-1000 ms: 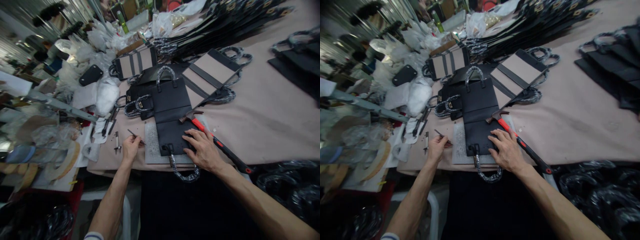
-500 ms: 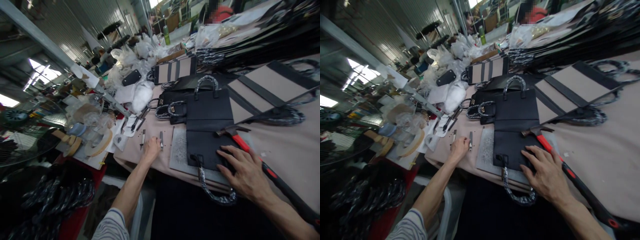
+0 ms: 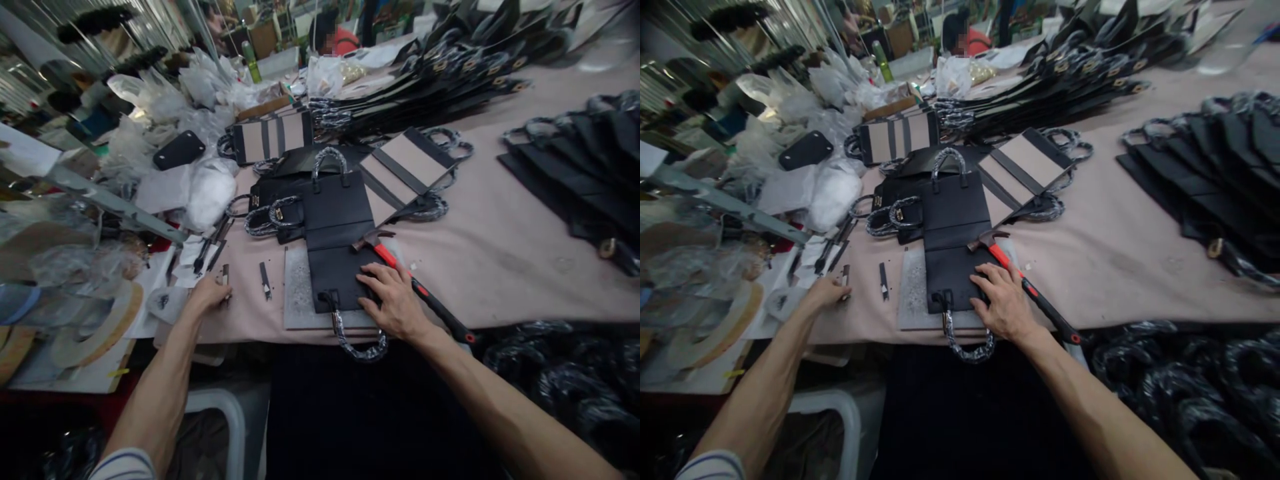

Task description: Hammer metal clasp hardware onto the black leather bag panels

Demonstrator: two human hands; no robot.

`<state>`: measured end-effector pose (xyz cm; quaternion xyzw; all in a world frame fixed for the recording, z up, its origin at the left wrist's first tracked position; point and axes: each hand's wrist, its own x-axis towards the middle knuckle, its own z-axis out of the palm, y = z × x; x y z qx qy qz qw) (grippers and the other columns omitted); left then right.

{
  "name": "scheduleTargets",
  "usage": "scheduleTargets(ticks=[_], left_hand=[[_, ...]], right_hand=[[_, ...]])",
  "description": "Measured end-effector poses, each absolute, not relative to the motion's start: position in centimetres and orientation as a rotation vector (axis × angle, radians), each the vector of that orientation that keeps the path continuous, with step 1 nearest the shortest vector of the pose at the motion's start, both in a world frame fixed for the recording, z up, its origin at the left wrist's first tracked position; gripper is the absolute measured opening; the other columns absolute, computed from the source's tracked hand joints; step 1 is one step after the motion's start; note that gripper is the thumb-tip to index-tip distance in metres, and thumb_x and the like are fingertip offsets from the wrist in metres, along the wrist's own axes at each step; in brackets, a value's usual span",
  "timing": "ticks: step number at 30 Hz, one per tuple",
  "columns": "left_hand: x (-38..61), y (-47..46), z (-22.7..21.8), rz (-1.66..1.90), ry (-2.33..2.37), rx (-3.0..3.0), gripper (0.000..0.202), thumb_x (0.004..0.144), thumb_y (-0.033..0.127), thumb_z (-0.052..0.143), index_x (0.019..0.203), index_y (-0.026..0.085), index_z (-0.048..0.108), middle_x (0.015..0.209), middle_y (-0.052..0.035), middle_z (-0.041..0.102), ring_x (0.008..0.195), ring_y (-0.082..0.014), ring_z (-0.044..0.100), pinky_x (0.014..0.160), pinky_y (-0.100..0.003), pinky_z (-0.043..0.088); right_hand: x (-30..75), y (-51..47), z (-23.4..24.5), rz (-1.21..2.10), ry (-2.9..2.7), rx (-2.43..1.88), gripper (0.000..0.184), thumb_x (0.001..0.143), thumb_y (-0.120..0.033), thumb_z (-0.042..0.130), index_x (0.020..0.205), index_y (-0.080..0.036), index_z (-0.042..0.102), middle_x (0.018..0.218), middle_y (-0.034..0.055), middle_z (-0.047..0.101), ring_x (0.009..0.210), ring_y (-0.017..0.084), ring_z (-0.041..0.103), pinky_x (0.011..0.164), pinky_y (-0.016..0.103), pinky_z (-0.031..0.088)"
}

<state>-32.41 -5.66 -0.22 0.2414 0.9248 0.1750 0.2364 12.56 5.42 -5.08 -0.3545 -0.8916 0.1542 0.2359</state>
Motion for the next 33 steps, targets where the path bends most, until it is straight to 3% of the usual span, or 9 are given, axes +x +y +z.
scheduleTargets(ticks=[3,7,11,15,19,21,24,28,33], left_hand=[[-30.2,-5.7,0.5,0.768,2.316,0.628,0.027,0.075,0.029,0.077,0.059,0.021,0.057,0.048,0.0032,0.058,0.047,-0.0163,0.058,0.053,-0.027,0.052],[-24.5,-5.5,1.0,1.170,1.924,0.647,0.032,0.070,0.043,0.081,0.080,0.017,0.065,0.084,-0.0054,0.076,0.077,-0.0198,0.073,0.070,-0.031,0.060],[-20.3,-4.3,0.9,1.451,1.677,0.564,0.046,0.054,0.037,0.090,0.084,0.014,0.065,0.077,-0.0044,0.074,0.064,-0.0171,0.071,0.059,-0.025,0.056],[-22.1,-3.5,0.8,1.269,2.089,0.637,0.037,0.062,0.040,0.082,0.081,0.014,0.064,0.067,-0.0021,0.069,0.054,-0.0151,0.065,0.049,-0.023,0.047],[-25.8,-4.6,1.2,0.834,2.545,0.753,0.020,0.070,0.031,0.075,0.066,0.017,0.061,0.065,-0.0062,0.068,0.068,-0.0224,0.069,0.060,-0.028,0.050],[-26.2,-5.3,1.2,0.563,2.704,0.887,0.018,0.073,0.028,0.075,0.065,0.017,0.063,0.074,-0.0113,0.072,0.083,-0.0278,0.071,0.071,-0.032,0.051],[-24.7,-5.1,0.6,0.197,2.824,1.168,0.016,0.087,0.031,0.065,0.083,0.018,0.073,0.098,-0.0160,0.077,0.099,-0.0303,0.071,0.083,-0.035,0.051],[-22.1,-1.2,-0.1,0.298,2.665,1.203,0.024,0.090,0.039,0.065,0.089,0.019,0.077,0.099,-0.0131,0.079,0.099,-0.0278,0.072,0.084,-0.032,0.050],[-21.8,5.8,-0.5,0.362,2.521,1.062,0.038,0.086,0.053,0.069,0.081,0.016,0.077,0.078,-0.0116,0.076,0.090,-0.0270,0.073,0.076,-0.030,0.051]], right_hand=[[12.6,5.4,-5.0,0.433,-2.446,-0.978,0.041,0.088,-0.033,0.066,0.127,-0.021,0.067,0.140,0.0111,0.061,0.133,0.033,0.052,0.121,0.061,0.026],[12.6,5.5,-5.0,0.430,-2.454,-0.981,0.041,0.088,-0.034,0.066,0.127,-0.021,0.067,0.141,0.0108,0.061,0.133,0.032,0.052,0.121,0.059,0.026],[12.8,5.4,-5.2,0.405,-2.449,-0.967,0.039,0.089,-0.034,0.065,0.127,-0.021,0.066,0.140,0.0108,0.062,0.132,0.032,0.053,0.121,0.059,0.025],[12.8,5.6,-5.9,0.347,-2.431,-0.908,0.036,0.092,-0.036,0.061,0.125,-0.020,0.066,0.138,0.0118,0.063,0.130,0.033,0.055,0.120,0.060,0.026],[12.7,5.8,-6.6,0.308,-2.414,-0.866,0.036,0.094,-0.039,0.058,0.124,-0.020,0.066,0.136,0.0118,0.064,0.128,0.034,0.056,0.119,0.060,0.026],[12.7,5.8,-6.7,0.304,-2.406,-0.864,0.036,0.094,-0.039,0.057,0.123,-0.021,0.066,0.135,0.0120,0.064,0.128,0.034,0.057,0.119,0.060,0.027],[12.8,5.8,-6.8,0.307,-2.406,-0.867,0.037,0.093,-0.040,0.057,0.124,-0.021,0.066,0.136,0.0123,0.063,0.128,0.035,0.057,0.118,0.060,0.030],[12.8,5.9,-7.0,0.292,-2.424,-0.874,0.038,0.094,-0.042,0.056,0.126,-0.024,0.065,0.137,0.0117,0.063,0.128,0.035,0.057,0.118,0.061,0.030],[12.8,5.9,-7.0,0.275,-2.431,-0.884,0.037,0.094,-0.043,0.056,0.127,-0.026,0.064,0.137,0.0096,0.063,0.129,0.034,0.057,0.117,0.061,0.031]])
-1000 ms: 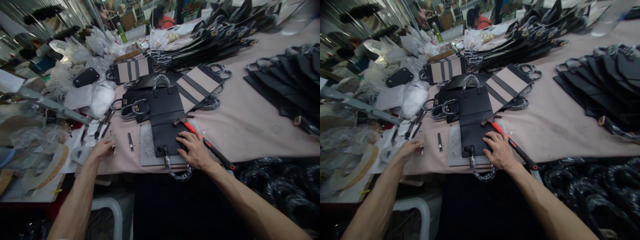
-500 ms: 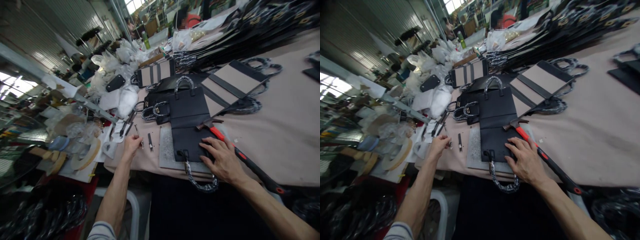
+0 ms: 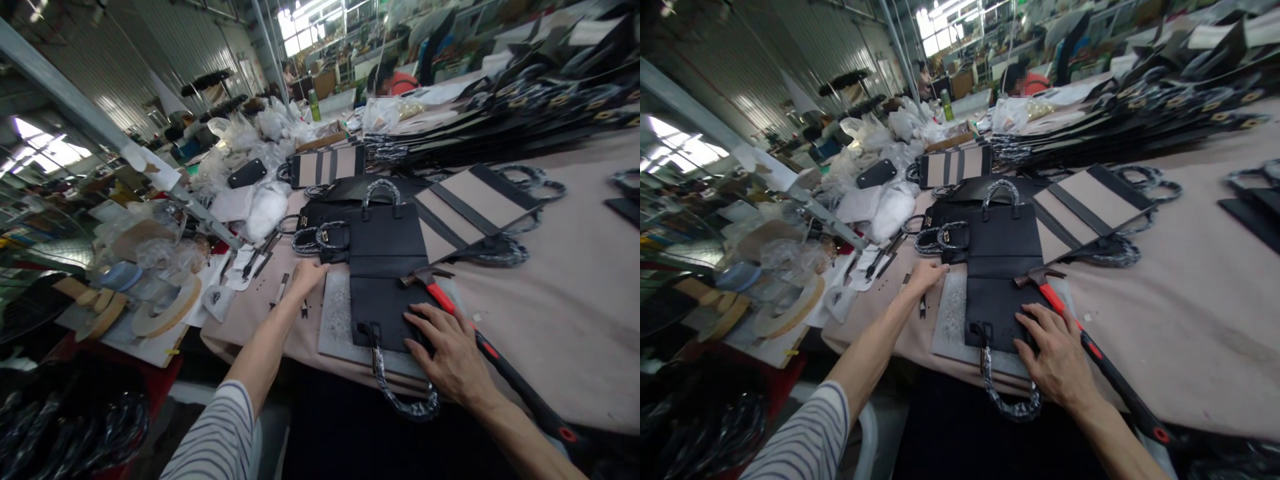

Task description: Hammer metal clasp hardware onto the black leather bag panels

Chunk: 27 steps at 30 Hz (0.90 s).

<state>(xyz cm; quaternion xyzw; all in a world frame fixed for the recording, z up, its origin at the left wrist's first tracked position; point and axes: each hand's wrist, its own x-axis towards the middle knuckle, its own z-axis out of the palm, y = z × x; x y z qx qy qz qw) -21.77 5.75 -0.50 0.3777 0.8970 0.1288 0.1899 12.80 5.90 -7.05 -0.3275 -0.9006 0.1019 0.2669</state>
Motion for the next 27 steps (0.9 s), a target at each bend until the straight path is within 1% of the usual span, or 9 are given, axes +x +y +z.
scheduleTargets(ticks=[4,6,9,12,16,21,23,25,27], left_hand=[[-23.0,8.1,-1.2,0.290,2.444,1.026,0.041,0.073,0.054,0.081,0.070,0.015,0.072,0.061,-0.0094,0.069,0.065,-0.0247,0.070,0.064,-0.030,0.051],[-23.9,8.2,-1.6,0.254,2.418,1.016,0.038,0.075,0.049,0.081,0.066,0.014,0.069,0.055,-0.0078,0.066,0.054,-0.0214,0.066,0.059,-0.030,0.051],[-25.0,7.5,-2.0,0.239,2.402,1.004,0.031,0.082,0.039,0.076,0.067,0.014,0.067,0.053,-0.0057,0.064,0.049,-0.0171,0.063,0.057,-0.027,0.052],[-25.5,6.8,-2.1,0.238,2.392,0.994,0.024,0.084,0.035,0.072,0.073,0.014,0.068,0.054,-0.0037,0.065,0.049,-0.0157,0.063,0.057,-0.025,0.053],[-25.3,6.9,-2.1,0.190,2.405,1.024,0.026,0.073,0.035,0.081,0.064,0.015,0.067,0.049,-0.0045,0.062,0.057,-0.0217,0.068,0.062,-0.029,0.055],[-24.9,7.6,-1.6,0.180,2.410,1.058,0.017,0.063,0.013,0.079,0.058,0.016,0.062,0.043,-0.0022,0.055,0.063,-0.0257,0.071,0.066,-0.031,0.056],[-24.7,7.4,-1.0,0.246,2.401,1.077,0.013,0.067,0.012,0.074,0.063,0.016,0.062,0.047,-0.0021,0.057,0.063,-0.0241,0.071,0.063,-0.029,0.056],[-24.3,6.9,-0.2,0.355,2.399,1.090,0.004,0.078,0.016,0.065,0.076,0.015,0.062,0.057,-0.0030,0.064,0.064,-0.0212,0.072,0.061,-0.027,0.056],[-23.1,5.9,0.8,0.662,2.309,1.027,0.010,0.085,0.021,0.059,0.092,0.015,0.060,0.070,-0.0032,0.069,0.066,-0.0187,0.073,0.062,-0.027,0.058]], right_hand=[[12.8,5.9,-6.9,0.266,-2.436,-0.892,0.037,0.094,-0.042,0.057,0.126,-0.025,0.064,0.138,0.0099,0.063,0.128,0.034,0.057,0.116,0.062,0.031],[12.7,5.8,-6.8,0.273,-2.427,-0.887,0.037,0.094,-0.040,0.057,0.126,-0.025,0.064,0.137,0.0099,0.063,0.128,0.033,0.057,0.116,0.062,0.031],[12.7,5.8,-6.8,0.290,-2.422,-0.890,0.036,0.093,-0.039,0.058,0.126,-0.025,0.064,0.137,0.0100,0.063,0.128,0.033,0.057,0.117,0.060,0.031],[12.7,5.9,-6.9,0.290,-2.427,-0.890,0.037,0.093,-0.039,0.058,0.127,-0.024,0.063,0.137,0.0107,0.063,0.128,0.033,0.057,0.117,0.061,0.030],[12.6,5.8,-6.6,0.311,-2.435,-0.903,0.036,0.094,-0.038,0.058,0.127,-0.024,0.064,0.137,0.0109,0.062,0.129,0.033,0.056,0.117,0.060,0.029],[12.5,5.4,-5.4,0.391,-2.443,-0.967,0.037,0.092,-0.034,0.062,0.126,-0.022,0.066,0.138,0.0107,0.062,0.130,0.032,0.055,0.120,0.060,0.027],[12.4,5.4,-5.0,0.423,-2.436,-0.988,0.037,0.090,-0.033,0.063,0.125,-0.021,0.067,0.138,0.0104,0.062,0.132,0.032,0.053,0.121,0.060,0.026],[12.5,5.5,-4.9,0.448,-2.427,-0.999,0.039,0.089,-0.034,0.065,0.126,-0.021,0.068,0.139,0.0101,0.062,0.132,0.032,0.053,0.122,0.060,0.025],[12.5,5.5,-4.9,0.461,-2.419,-1.004,0.039,0.089,-0.034,0.065,0.126,-0.022,0.068,0.139,0.0100,0.062,0.132,0.032,0.052,0.122,0.060,0.024]])
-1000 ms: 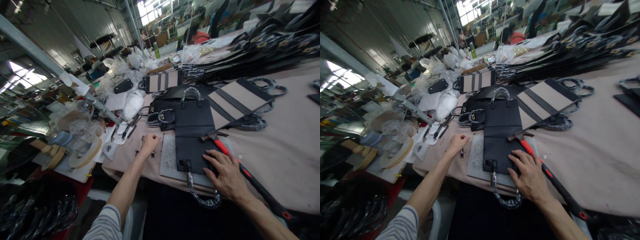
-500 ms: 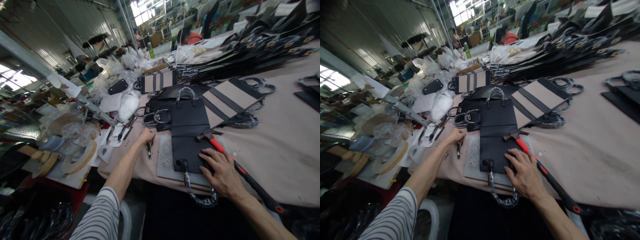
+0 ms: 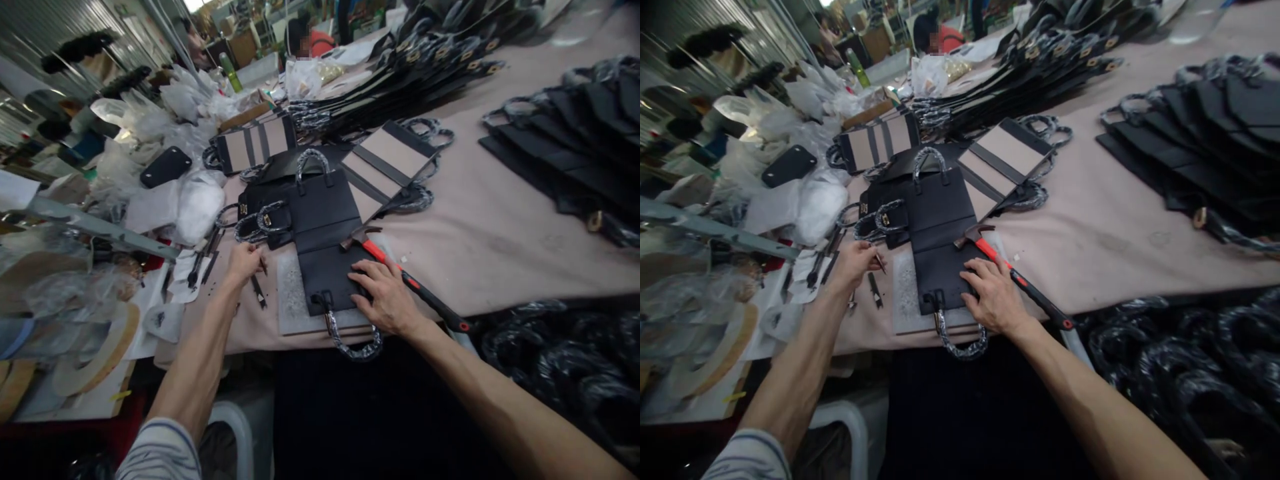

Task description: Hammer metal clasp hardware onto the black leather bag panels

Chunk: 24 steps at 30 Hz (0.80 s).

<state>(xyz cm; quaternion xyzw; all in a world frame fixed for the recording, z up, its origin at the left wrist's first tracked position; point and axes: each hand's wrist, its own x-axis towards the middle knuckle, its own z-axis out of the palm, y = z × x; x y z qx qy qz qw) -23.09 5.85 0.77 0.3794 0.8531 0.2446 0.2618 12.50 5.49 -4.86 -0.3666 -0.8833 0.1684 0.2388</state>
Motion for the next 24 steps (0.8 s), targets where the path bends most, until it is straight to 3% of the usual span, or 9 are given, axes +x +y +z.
scheduleTargets(ticks=[3,6,12,24], left_hand=[[-19.1,3.8,1.6,1.224,1.850,0.827,0.035,0.078,0.027,0.072,0.107,0.016,0.056,0.080,-0.0012,0.071,0.070,-0.0187,0.075,0.068,-0.031,0.062],[-13.1,2.1,0.8,1.351,1.488,0.727,0.055,0.065,0.031,0.087,0.111,0.017,0.060,0.086,-0.0023,0.074,0.078,-0.0211,0.077,0.072,-0.032,0.063],[-5.6,0.8,-2.4,1.370,1.499,0.806,0.037,0.076,0.045,0.083,0.092,0.018,0.064,0.089,-0.0065,0.078,0.080,-0.0209,0.078,0.073,-0.030,0.062],[-5.8,0.3,-3.4,1.474,1.561,0.900,0.035,0.085,0.046,0.075,0.095,0.019,0.056,0.087,-0.0057,0.077,0.080,-0.0210,0.078,0.070,-0.030,0.063]], right_hand=[[12.5,5.5,-4.8,0.473,-2.412,-1.002,0.039,0.090,-0.033,0.065,0.126,-0.021,0.067,0.139,0.0104,0.062,0.132,0.032,0.052,0.123,0.060,0.024],[12.5,5.4,-4.7,0.481,-2.408,-0.993,0.039,0.089,-0.032,0.065,0.126,-0.021,0.068,0.139,0.0105,0.062,0.132,0.032,0.053,0.123,0.060,0.024],[12.6,5.4,-4.8,0.472,-2.403,-0.988,0.038,0.090,-0.032,0.064,0.125,-0.022,0.068,0.137,0.0109,0.063,0.131,0.033,0.053,0.121,0.060,0.026],[12.7,5.5,-4.8,0.482,-2.373,-0.969,0.039,0.088,-0.032,0.066,0.125,-0.021,0.069,0.136,0.0113,0.063,0.130,0.033,0.053,0.122,0.060,0.026]])
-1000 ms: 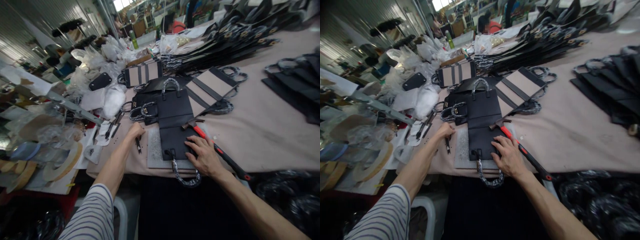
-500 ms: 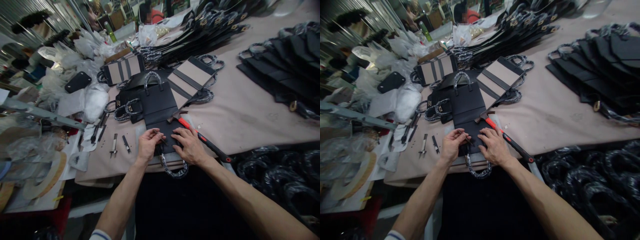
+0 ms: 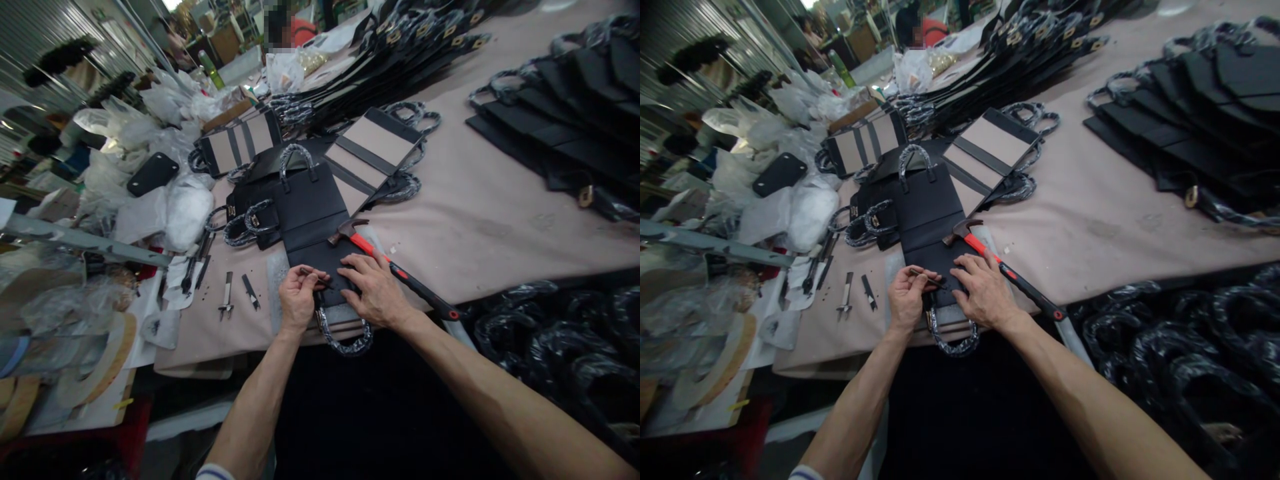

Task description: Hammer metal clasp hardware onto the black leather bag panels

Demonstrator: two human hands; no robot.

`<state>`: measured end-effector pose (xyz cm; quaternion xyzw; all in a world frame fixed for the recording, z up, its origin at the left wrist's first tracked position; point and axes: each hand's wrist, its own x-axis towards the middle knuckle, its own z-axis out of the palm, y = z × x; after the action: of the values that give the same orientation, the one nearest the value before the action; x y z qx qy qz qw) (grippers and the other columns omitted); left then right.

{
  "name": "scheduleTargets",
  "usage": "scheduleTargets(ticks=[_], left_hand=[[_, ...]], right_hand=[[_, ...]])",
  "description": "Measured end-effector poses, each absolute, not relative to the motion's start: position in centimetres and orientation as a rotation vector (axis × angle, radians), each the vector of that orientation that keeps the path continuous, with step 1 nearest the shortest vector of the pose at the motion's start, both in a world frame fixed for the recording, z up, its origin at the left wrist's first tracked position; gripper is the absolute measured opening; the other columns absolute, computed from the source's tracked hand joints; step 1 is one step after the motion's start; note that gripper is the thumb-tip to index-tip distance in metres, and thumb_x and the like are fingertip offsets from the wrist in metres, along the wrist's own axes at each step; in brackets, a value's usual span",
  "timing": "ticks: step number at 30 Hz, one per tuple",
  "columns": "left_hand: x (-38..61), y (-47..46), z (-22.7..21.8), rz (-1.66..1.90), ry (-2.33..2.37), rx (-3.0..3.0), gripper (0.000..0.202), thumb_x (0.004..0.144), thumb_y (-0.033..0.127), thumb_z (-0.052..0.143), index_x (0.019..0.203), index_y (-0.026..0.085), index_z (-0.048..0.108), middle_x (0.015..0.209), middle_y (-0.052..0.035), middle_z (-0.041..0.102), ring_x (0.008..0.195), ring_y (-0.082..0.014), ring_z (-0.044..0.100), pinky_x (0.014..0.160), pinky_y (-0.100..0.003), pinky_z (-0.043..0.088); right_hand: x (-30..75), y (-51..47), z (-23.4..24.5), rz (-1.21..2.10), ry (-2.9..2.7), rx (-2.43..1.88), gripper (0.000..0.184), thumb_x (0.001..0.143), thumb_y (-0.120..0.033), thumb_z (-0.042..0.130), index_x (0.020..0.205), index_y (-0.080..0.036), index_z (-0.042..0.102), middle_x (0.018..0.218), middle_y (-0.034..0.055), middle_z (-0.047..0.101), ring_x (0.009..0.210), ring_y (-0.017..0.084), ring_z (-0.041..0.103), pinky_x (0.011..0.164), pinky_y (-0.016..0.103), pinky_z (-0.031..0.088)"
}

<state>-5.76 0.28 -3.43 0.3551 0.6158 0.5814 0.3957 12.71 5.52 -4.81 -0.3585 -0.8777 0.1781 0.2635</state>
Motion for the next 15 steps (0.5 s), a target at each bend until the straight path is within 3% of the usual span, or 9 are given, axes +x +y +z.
scheduleTargets(ticks=[15], left_hand=[[-5.42,0.26,-3.84,1.521,1.568,0.981,0.026,0.085,0.037,0.076,0.092,0.017,0.062,0.080,-0.0039,0.077,0.075,-0.0185,0.078,0.066,-0.026,0.063]], right_hand=[[12.68,5.54,-4.95,0.472,-2.375,-0.974,0.038,0.088,-0.032,0.067,0.124,-0.020,0.069,0.135,0.0110,0.063,0.130,0.032,0.053,0.122,0.058,0.026]])
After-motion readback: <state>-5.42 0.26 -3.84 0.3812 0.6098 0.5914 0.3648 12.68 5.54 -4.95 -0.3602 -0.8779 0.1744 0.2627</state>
